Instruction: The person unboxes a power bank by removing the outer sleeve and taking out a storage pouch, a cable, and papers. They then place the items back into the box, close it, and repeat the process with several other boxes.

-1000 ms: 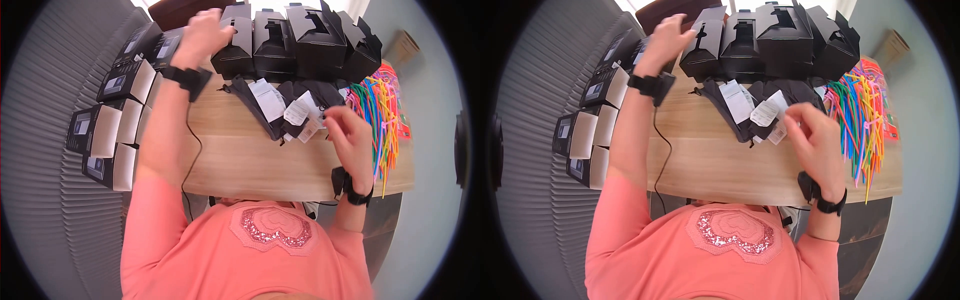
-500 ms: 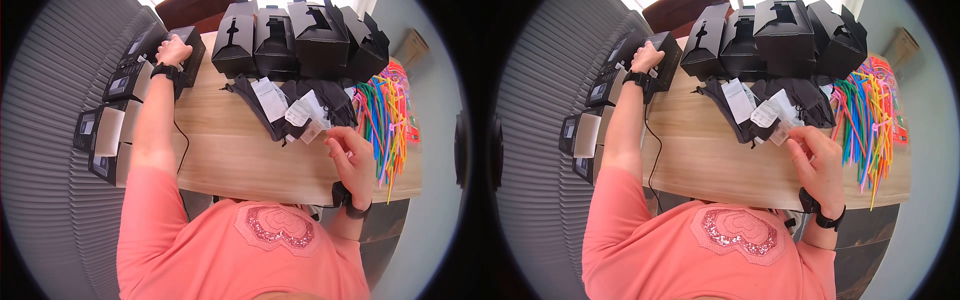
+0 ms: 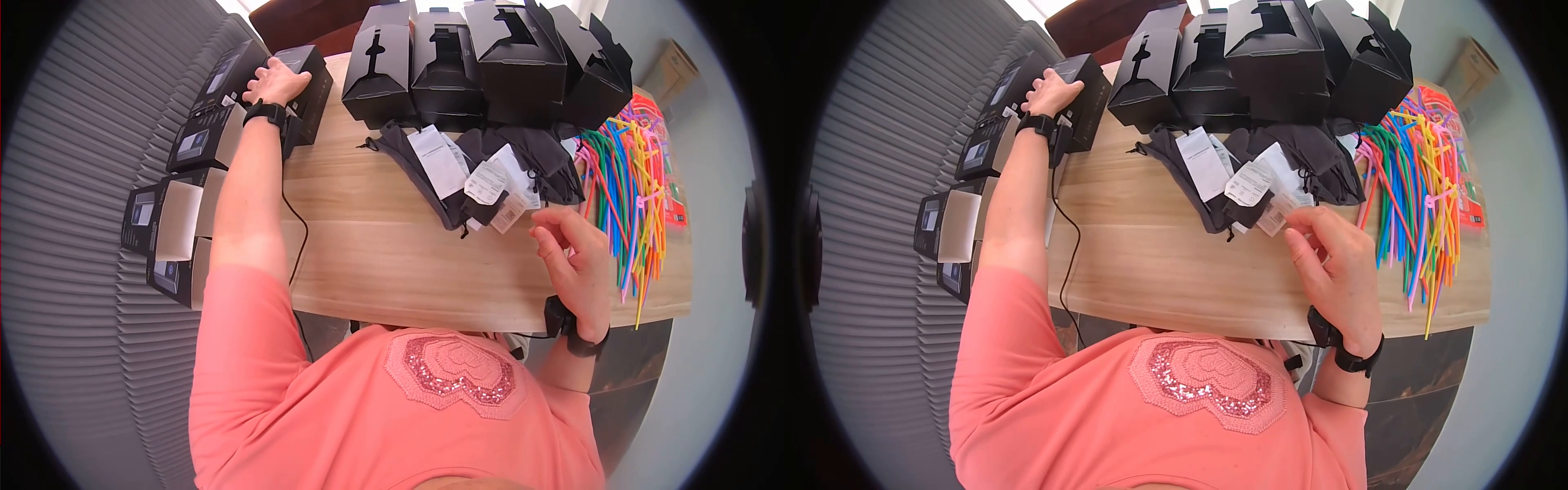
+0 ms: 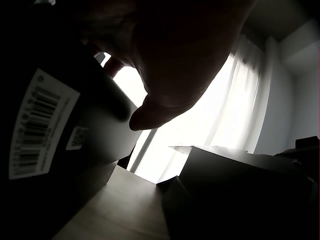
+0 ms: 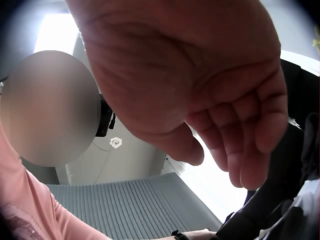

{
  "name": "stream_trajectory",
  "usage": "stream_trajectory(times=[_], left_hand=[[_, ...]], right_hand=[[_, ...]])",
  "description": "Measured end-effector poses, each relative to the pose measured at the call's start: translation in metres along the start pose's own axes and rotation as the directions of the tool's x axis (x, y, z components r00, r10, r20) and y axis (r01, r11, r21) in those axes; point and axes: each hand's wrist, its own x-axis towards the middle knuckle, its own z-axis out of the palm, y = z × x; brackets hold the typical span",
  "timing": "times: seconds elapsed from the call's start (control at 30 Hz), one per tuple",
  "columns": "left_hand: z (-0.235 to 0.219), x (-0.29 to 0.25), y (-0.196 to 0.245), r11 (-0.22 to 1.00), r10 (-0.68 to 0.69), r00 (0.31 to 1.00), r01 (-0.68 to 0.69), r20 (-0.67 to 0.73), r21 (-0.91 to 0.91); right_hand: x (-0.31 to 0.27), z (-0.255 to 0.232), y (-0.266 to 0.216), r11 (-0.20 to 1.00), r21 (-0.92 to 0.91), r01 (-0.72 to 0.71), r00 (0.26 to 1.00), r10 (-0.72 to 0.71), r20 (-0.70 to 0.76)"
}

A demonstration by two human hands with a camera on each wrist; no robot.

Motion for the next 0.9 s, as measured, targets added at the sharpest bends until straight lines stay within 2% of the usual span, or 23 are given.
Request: stream_trajectory(times=[0.13,0.37,0.43,0.47,0.53,0.57,0.63,0.7,0.77,0.83,0.87,0.9], left_hand=[[-0.002,-0.006,-0.003,0.998,0.03,0.999,-0.029,-0.018,0.054],[0.002,-0.007,-0.005,0.997,0.073,0.996,-0.073,-0.046,0.0],[-0.001,-0.01,-0.004,0.992,0.109,0.983,-0.118,-0.146,-0.052],[-0.004,-0.013,-0.003,0.991,0.111,0.983,-0.119,-0.145,-0.053],[-0.011,-0.02,-0.003,0.966,0.159,0.921,-0.219,-0.354,-0.136],[-0.019,-0.03,-0.002,0.967,0.155,0.923,-0.215,-0.352,-0.139],[-0.036,-0.052,0.0,0.935,0.149,0.812,-0.301,-0.564,-0.187],[-0.049,-0.083,-0.007,0.923,0.145,0.801,-0.321,-0.581,-0.212],[-0.053,-0.121,-0.021,0.797,0.213,0.716,-0.521,-0.665,-0.306],[-0.058,-0.18,-0.033,0.685,0.283,0.756,-0.59,-0.59,-0.428],[-0.05,-0.199,-0.044,0.68,0.354,0.731,-0.629,-0.583,-0.376],[-0.043,-0.221,-0.053,0.641,0.392,0.755,-0.634,-0.525,-0.432]], right_hand=[[0.001,-0.002,0.0,1.0,-0.006,-0.009,1.0,0.009,0.005],[0.002,-0.002,-0.005,1.0,-0.02,-0.005,1.0,0.005,0.002],[0.001,-0.003,-0.006,1.0,-0.025,0.003,1.0,-0.003,-0.002],[0.0,-0.002,-0.006,0.999,-0.03,0.022,1.0,-0.022,-0.003],[-0.001,-0.002,-0.006,0.998,-0.038,0.04,0.999,-0.04,0.001],[-0.001,-0.001,-0.007,1.0,-0.028,0.014,1.0,-0.013,0.014],[-0.001,0.002,-0.009,1.0,-0.021,-0.016,0.999,0.017,0.037],[-0.002,0.006,-0.01,0.999,-0.032,0.038,0.997,-0.036,0.062],[-0.002,0.011,-0.012,0.998,-0.022,0.053,0.992,-0.05,0.114],[-0.002,0.018,-0.013,0.997,-0.006,0.072,0.984,-0.07,0.166],[-0.002,0.022,-0.013,0.995,-0.022,0.095,0.971,-0.088,0.222],[-0.003,0.027,-0.013,0.992,-0.035,0.119,0.955,-0.105,0.277]])
